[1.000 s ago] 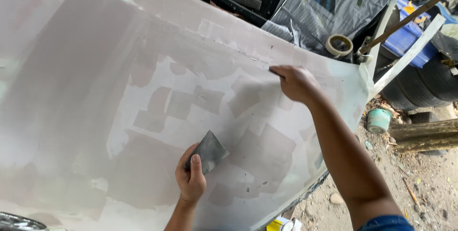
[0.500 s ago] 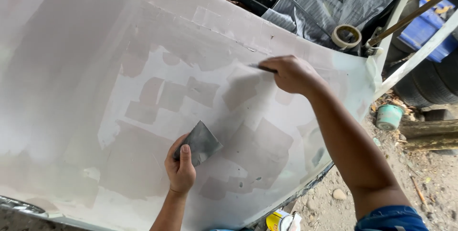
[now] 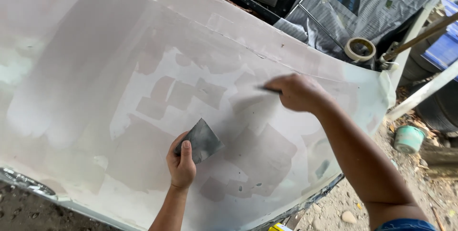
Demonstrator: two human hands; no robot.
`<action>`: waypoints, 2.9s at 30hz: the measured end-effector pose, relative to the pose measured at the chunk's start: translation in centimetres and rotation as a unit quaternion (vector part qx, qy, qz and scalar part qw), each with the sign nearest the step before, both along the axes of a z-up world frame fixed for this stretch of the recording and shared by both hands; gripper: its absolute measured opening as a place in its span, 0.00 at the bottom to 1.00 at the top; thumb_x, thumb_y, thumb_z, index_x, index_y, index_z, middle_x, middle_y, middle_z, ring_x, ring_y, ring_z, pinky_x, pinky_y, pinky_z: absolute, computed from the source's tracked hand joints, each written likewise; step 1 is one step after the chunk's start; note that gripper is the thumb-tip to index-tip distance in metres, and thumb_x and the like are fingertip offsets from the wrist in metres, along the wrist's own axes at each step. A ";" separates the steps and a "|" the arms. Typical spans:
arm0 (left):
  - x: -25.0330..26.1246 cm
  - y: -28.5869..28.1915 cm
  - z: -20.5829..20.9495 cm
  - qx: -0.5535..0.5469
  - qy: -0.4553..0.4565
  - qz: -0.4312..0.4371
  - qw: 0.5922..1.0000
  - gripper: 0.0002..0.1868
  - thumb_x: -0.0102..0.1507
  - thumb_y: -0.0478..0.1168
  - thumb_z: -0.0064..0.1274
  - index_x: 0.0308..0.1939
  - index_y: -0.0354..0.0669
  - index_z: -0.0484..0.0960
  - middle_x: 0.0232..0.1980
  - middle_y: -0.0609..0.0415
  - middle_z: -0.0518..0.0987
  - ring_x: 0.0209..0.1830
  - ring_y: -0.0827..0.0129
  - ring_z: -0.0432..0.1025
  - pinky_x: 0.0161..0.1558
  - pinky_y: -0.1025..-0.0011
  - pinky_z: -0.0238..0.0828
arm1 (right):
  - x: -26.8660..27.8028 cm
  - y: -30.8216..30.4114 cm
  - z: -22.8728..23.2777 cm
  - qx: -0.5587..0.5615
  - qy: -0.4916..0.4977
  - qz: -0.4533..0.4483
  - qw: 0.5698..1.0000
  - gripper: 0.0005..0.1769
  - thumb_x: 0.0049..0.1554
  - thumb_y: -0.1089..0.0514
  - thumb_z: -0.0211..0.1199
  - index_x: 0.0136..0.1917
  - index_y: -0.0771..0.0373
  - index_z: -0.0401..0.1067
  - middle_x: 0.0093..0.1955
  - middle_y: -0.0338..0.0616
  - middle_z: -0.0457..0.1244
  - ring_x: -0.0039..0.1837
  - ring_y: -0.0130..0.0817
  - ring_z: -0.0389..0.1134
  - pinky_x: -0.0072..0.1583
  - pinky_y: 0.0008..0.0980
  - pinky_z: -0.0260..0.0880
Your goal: The person applies a white body filler to the hood of a white car using two metal putty knives. They spread the filler across the surface, smoothing it out and occasionally scraping excess material from the tools.
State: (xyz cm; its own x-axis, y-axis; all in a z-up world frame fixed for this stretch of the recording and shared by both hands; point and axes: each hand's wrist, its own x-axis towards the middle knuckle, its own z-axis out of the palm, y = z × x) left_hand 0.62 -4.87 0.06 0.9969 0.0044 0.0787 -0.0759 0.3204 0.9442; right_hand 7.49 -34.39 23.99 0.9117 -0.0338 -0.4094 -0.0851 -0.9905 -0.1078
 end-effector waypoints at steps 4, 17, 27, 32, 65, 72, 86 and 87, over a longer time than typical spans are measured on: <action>-0.3 -0.3 -0.6 0.012 -0.005 0.019 1.000 0.22 0.73 0.47 0.44 0.59 0.31 0.79 0.52 0.51 0.82 0.53 0.69 0.74 0.57 0.71 0.71 | 3.1 2.4 -1.0 0.046 -0.080 0.012 0.996 0.33 0.55 0.69 0.48 0.67 0.42 0.73 0.66 0.35 0.67 0.65 0.41 0.68 0.64 0.44 0.69; -0.2 -0.6 -1.8 -0.013 0.005 0.051 0.999 0.22 0.73 0.47 0.46 0.58 0.30 0.79 0.51 0.51 0.82 0.52 0.70 0.73 0.57 0.73 0.70 | 2.1 4.7 -3.2 0.009 -0.100 0.152 0.983 0.31 0.51 0.69 0.52 0.64 0.47 0.75 0.61 0.37 0.69 0.61 0.42 0.69 0.59 0.43 0.71; -0.3 -0.6 -3.1 -0.004 0.018 0.073 0.997 0.22 0.73 0.47 0.46 0.59 0.30 0.79 0.50 0.52 0.80 0.50 0.71 0.71 0.57 0.74 0.68 | 3.4 8.4 -5.5 -0.018 -0.090 0.143 0.985 0.27 0.54 0.66 0.53 0.63 0.46 0.75 0.53 0.41 0.71 0.53 0.40 0.72 0.52 0.42 0.75; -0.1 -0.6 -1.5 0.003 0.022 0.071 0.997 0.23 0.72 0.48 0.46 0.58 0.31 0.78 0.50 0.53 0.80 0.50 0.73 0.71 0.55 0.74 0.69 | -0.8 7.3 -4.4 -0.030 -0.050 0.183 0.981 0.30 0.49 0.70 0.54 0.61 0.46 0.76 0.53 0.39 0.71 0.56 0.40 0.71 0.54 0.42 0.73; -9.7 0.2 11.6 -0.212 0.069 -0.131 0.966 0.16 0.71 0.39 0.47 0.57 0.31 0.79 0.48 0.46 0.82 0.45 0.63 0.77 0.49 0.66 0.77 | -28.3 10.6 -7.3 0.293 -0.292 -0.048 0.909 0.30 0.57 0.73 0.54 0.70 0.56 0.70 0.73 0.47 0.64 0.75 0.44 0.63 0.73 0.39 0.64; -12.4 1.6 12.6 0.184 -0.164 -0.158 0.956 0.14 0.70 0.39 0.49 0.55 0.38 0.83 0.44 0.48 0.85 0.39 0.68 0.79 0.41 0.72 0.75 | -30.2 15.2 -8.4 0.183 -0.396 0.011 0.900 0.29 0.54 0.71 0.61 0.66 0.51 0.75 0.68 0.46 0.67 0.74 0.50 0.63 0.73 0.50 0.61; -5.9 -4.2 8.1 0.019 -0.076 -0.070 0.994 0.16 0.75 0.39 0.44 0.58 0.30 0.81 0.46 0.57 0.79 0.42 0.77 0.68 0.47 0.78 0.66 | -37.4 10.0 -9.6 0.395 -0.354 -0.178 0.829 0.28 0.58 0.73 0.59 0.70 0.60 0.71 0.71 0.49 0.65 0.73 0.45 0.67 0.72 0.40 0.66; -5.2 -5.4 6.4 0.023 -0.068 -0.068 0.995 0.17 0.74 0.40 0.43 0.57 0.30 0.81 0.47 0.56 0.81 0.45 0.77 0.70 0.49 0.77 0.69 | -38.1 8.3 -10.1 0.419 -0.352 -0.206 0.811 0.28 0.58 0.75 0.57 0.70 0.64 0.70 0.70 0.50 0.66 0.72 0.44 0.68 0.71 0.38 0.65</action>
